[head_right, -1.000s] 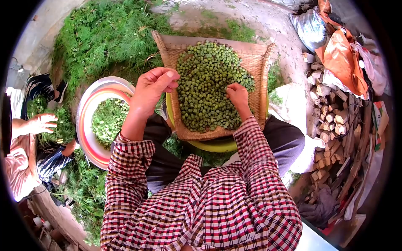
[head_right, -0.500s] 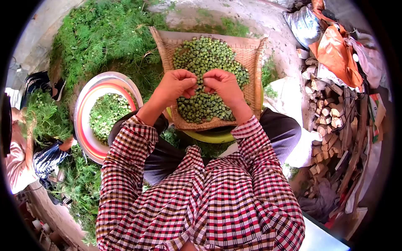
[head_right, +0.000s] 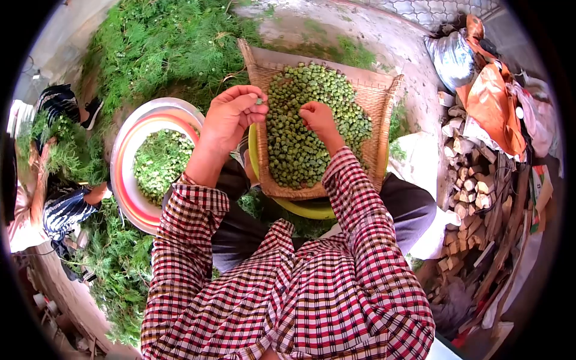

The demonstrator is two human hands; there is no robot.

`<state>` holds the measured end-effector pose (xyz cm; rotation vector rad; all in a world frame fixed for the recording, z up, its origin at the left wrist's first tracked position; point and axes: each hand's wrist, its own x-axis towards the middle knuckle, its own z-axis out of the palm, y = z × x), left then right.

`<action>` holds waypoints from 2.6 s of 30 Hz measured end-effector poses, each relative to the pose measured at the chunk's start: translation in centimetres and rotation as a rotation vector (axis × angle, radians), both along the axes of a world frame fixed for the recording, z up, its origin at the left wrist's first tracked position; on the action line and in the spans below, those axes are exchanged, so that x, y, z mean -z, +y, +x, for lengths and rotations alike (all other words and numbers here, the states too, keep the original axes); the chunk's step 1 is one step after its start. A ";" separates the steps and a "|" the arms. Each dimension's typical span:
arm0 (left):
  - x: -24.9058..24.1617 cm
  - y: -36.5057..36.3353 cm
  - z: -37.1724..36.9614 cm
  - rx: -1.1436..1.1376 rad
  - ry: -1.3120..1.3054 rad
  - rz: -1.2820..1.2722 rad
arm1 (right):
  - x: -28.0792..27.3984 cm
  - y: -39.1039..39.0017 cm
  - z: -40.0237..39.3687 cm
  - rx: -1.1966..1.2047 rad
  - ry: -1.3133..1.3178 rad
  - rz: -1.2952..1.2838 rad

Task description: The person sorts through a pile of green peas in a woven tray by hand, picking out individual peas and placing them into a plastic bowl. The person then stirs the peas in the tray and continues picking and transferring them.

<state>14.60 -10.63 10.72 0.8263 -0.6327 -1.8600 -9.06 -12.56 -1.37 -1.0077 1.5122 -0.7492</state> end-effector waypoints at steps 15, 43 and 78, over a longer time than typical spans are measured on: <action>0.5 0.2 -0.8 0.059 -0.057 0.026 | 1.1 0.2 -1.1 0.074 0.123 -0.006; -0.2 -0.2 0.0 0.004 -0.037 0.040 | 0.2 -4.4 4.0 -0.667 1.050 -0.148; 0.4 1.1 -2.5 0.121 -0.311 0.038 | -2.6 10.9 -11.2 -0.193 0.842 -0.160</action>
